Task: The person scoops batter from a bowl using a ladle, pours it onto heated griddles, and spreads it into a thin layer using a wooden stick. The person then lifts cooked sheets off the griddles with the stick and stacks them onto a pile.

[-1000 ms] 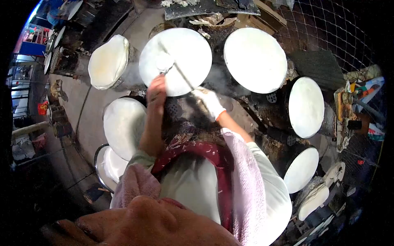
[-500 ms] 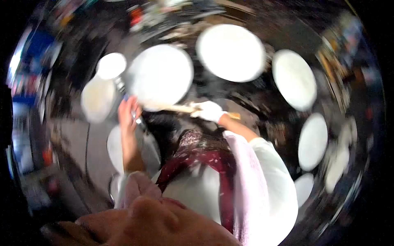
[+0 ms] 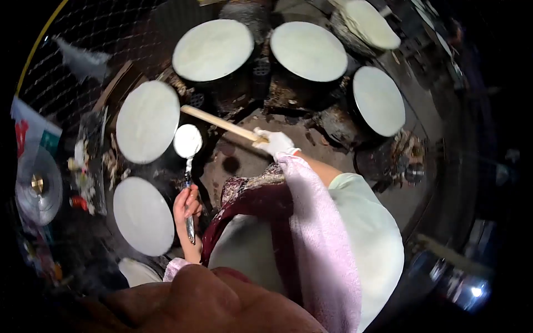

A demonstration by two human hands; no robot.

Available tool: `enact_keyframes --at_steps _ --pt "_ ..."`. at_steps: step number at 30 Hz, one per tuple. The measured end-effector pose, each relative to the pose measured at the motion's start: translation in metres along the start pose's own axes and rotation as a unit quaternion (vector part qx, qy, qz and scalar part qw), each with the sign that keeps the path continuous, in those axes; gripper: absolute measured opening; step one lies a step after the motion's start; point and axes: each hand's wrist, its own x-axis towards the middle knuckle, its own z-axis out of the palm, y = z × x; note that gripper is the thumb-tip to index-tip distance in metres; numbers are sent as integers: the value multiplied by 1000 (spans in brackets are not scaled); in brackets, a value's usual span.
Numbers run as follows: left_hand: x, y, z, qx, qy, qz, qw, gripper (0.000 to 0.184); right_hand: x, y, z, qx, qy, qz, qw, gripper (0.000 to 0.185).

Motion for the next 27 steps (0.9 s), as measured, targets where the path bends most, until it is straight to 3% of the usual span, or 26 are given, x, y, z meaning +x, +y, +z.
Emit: enact_keyframes --at_steps 3,7,9,11,14,18,21,24,25,27 --pt "42 -2 38 -13 -83 -55 995 28 -26 56 -36 89 77 48 992 56" --pt "95 -8 96 -14 -121 -79 989 31 -47 127 -49 169 174 82 967 60" --pt "118 -16 127 -4 -121 -82 989 30 -36 182 -40 161 236 35 958 59" --pt "134 -17 156 -7 -100 -80 992 29 -42 181 -68 128 253 67 957 56" --pt "147 -20 192 0 -28 -65 998 28 -24 190 -101 157 193 116 961 58" --pt "156 -28 220 -114 -81 -58 988 29 18 229 -97 297 171 30 939 56" --pt "153 -33 234 -131 -57 -19 989 29 44 201 -139 122 147 26 981 55" --pt "153 -29 231 -118 -39 18 992 29 87 195 -149 48 223 -47 972 56" --pt "153 -28 228 -110 -43 28 993 28 99 193 -149 53 260 -77 961 55" --pt "155 -22 224 -99 -11 49 994 28 126 190 -155 141 208 -87 964 52"
